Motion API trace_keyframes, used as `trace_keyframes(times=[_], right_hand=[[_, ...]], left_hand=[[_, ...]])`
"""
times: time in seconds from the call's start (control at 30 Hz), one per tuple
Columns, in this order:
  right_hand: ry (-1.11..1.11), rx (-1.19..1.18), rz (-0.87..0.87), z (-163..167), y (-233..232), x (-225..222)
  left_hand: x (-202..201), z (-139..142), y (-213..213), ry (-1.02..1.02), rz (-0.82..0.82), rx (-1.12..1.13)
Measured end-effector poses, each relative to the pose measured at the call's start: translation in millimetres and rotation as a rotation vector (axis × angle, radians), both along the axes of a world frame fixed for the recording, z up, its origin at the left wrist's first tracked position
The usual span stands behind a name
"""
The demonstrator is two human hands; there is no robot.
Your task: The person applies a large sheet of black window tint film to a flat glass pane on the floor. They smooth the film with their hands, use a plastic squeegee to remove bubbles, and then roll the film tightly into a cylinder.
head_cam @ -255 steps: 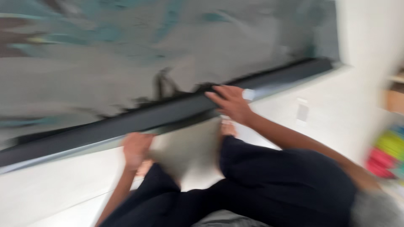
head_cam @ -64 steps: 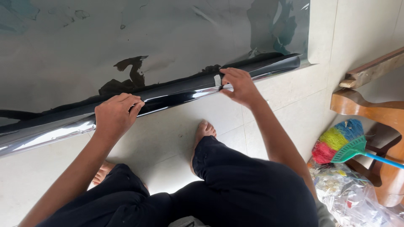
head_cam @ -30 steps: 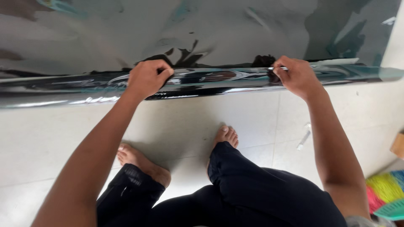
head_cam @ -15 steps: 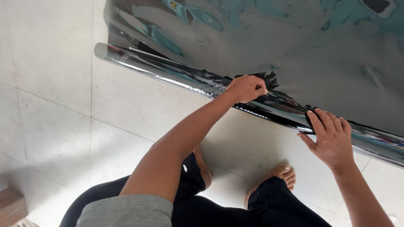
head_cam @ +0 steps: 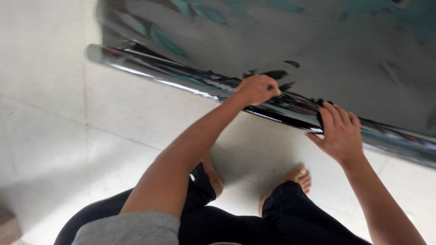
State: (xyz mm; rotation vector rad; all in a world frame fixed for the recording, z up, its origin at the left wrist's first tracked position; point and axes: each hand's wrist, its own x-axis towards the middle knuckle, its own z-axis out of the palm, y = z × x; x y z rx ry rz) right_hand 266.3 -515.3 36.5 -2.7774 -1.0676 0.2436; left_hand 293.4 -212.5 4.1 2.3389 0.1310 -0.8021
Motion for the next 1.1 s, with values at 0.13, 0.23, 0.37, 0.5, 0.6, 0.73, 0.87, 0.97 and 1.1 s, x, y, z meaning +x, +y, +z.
trace_keyframes(times=[0.13, 0.23, 0.37, 0.5, 0.6, 0.73, 0.87, 0.97, 1.1], right_hand=[[0.021, -0.029, -0.020, 2.5, -4.4, 2.2], [0.047, -0.056, -0.015, 1.1, -3.8, 0.5], [0.118, -0.119, -0.062, 0.0, 1.8, -0.9], [0.165, -0.148, -0.074, 4.3, 8.7, 1.8], [0.216, -0.159, -0.084, 5.8, 13.1, 5.2], [0.229, 0.172, -0.044, 2.8, 2.6, 10.9], [0.249, 0.231, -0.064, 9.9, -34.8, 17.1], [0.316, 0.014, -0.038, 26.1, -49.2, 22.7], [0.289, 0.194, -0.011, 37.3, -65.2, 34.2]], left_hand=[[2.3, -1.3, -4.4, 0.094, 0.057, -0.004], [1.9, -1.4, -3.6, 0.050, 0.055, -0.038], [2.5, -1.0, 0.1, 0.004, 0.013, -0.024], [5.6, -3.8, 3.5, 0.056, 0.006, 0.009], [6.0, -11.1, 5.9, 0.054, -0.012, 0.024], [4.5, -25.4, -1.3, -0.111, -0.090, -0.095], [7.8, -29.4, -26.8, -0.098, -0.214, 0.037], [8.0, -20.6, -41.8, 0.119, -0.118, 0.211], [9.1, -3.6, -51.2, 0.234, -0.022, 0.265]])
